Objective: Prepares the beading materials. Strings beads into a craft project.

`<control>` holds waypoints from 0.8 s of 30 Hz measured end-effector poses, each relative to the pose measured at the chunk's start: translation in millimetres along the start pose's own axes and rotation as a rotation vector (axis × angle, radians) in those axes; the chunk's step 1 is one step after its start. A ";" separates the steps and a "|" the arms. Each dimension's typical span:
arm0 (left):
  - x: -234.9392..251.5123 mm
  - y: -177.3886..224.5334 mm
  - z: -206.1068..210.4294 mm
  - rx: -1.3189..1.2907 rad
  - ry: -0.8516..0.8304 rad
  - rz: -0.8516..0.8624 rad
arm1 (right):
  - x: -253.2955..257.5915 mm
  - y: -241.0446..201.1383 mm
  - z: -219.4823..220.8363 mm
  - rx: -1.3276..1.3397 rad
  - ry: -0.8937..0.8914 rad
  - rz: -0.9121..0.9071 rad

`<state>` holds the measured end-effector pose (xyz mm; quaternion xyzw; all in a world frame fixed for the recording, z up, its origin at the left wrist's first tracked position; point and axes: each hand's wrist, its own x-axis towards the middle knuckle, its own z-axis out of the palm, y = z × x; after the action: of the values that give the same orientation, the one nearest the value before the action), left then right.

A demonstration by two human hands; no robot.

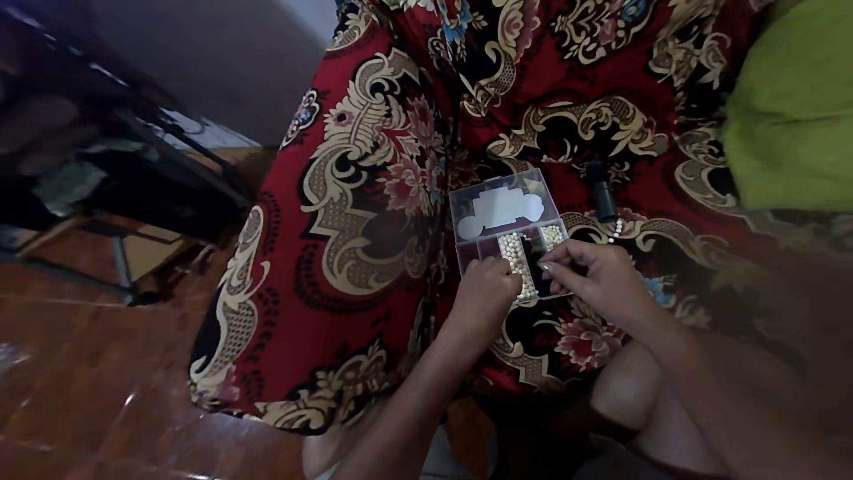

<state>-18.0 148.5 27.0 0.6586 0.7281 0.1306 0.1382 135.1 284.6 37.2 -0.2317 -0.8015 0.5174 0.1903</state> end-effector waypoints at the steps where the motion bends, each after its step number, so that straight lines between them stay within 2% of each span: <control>1: -0.1 -0.4 2.1 0.023 0.021 0.014 | 0.0 0.0 -0.1 0.004 -0.002 -0.001; 10: 3.6 6.6 12.4 0.164 0.052 0.030 | 0.6 -0.2 0.0 0.002 0.005 -0.002; 18: 5.5 5.5 19.8 0.173 0.081 0.014 | 1.7 0.8 0.9 -0.005 0.005 0.002; 21: 6.3 3.9 19.9 0.121 0.101 -0.009 | 1.0 -0.3 1.4 0.003 0.013 0.010; 24: 7.7 -2.9 18.6 -0.130 0.202 -0.070 | -0.1 0.3 1.8 0.018 0.027 0.004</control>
<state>-14.4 156.1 8.4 0.6058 0.7509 0.2383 0.1109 134.2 283.3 36.2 -0.2387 -0.7938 0.5217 0.2018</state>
